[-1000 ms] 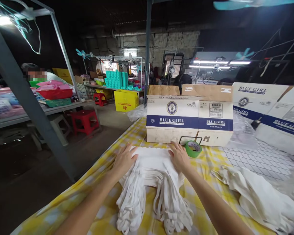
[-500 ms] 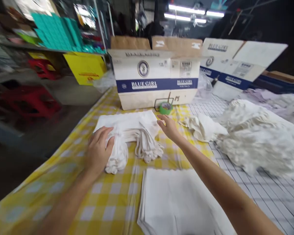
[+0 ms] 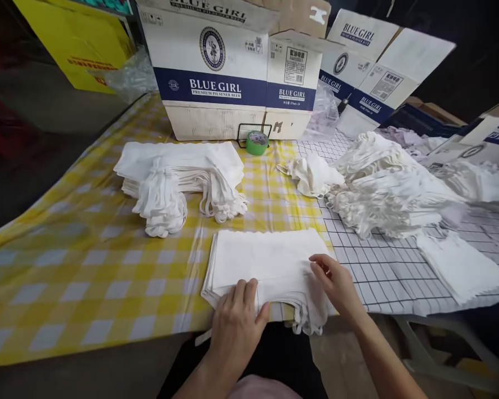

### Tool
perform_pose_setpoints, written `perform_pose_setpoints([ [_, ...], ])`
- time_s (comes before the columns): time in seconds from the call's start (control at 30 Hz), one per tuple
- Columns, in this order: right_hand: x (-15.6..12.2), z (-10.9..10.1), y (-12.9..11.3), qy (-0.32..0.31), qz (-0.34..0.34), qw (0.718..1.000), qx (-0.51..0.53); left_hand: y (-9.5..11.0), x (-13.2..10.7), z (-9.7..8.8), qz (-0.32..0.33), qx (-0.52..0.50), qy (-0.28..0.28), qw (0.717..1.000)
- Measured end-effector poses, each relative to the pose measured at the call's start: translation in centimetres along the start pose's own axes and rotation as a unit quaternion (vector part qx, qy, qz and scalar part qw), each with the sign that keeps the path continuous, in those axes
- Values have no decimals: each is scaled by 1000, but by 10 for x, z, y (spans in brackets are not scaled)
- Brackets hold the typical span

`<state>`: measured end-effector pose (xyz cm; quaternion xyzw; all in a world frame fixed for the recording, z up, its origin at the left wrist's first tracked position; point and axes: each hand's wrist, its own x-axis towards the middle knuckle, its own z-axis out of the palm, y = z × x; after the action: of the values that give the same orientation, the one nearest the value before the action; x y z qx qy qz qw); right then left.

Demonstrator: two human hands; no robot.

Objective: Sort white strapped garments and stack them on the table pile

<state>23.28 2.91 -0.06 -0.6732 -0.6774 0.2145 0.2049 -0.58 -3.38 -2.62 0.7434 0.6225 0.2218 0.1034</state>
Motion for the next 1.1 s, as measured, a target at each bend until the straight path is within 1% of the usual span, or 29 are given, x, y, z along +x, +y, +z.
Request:
perform_pose_setpoints([
  [0.07, -14, 4, 7, -8, 23, 1000, -17, 15, 2, 6, -7, 57, -14, 998],
  [0.17, -28, 13, 9, -18, 29, 998, -46, 30, 7, 8, -20, 132, -43, 990],
  [0.27, -35, 23, 5, -19, 39, 998, -42, 39, 11, 3, -26, 180, -72, 981],
  [0.37, -37, 28, 4, -16, 43, 998, -32, 43, 15, -5, -40, 182, -109, 976],
  [0.43, -38, 28, 3, -8, 29, 999, -29, 41, 15, -8, -49, 153, -133, 978],
  [0.53, -38, 27, 1, 6, 15, 1000, -24, 27, 16, -8, -57, 59, -155, 984],
  [0.63, -40, 25, -1, 4, 39, 999, -16, 10, 18, -9, -66, -54, -174, 981],
  [0.73, -40, 24, -2, -21, 57, 998, 0, 1, 25, -17, -90, -129, -181, 971],
  [0.83, -37, 20, 1, -28, 56, 998, -10, -2, 35, -31, -110, -162, -186, 963],
  [0.93, -29, 15, 3, -26, 20, 999, -28, -6, 49, -39, -113, -187, -176, 960],
  [1.0, -22, 10, 4, -28, -9, 999, -24, -11, 59, -40, -110, -208, -165, 958],
  [1.1, -9, 4, 5, -22, -36, 999, 7, -21, 73, -36, -122, -236, -166, 950],
])
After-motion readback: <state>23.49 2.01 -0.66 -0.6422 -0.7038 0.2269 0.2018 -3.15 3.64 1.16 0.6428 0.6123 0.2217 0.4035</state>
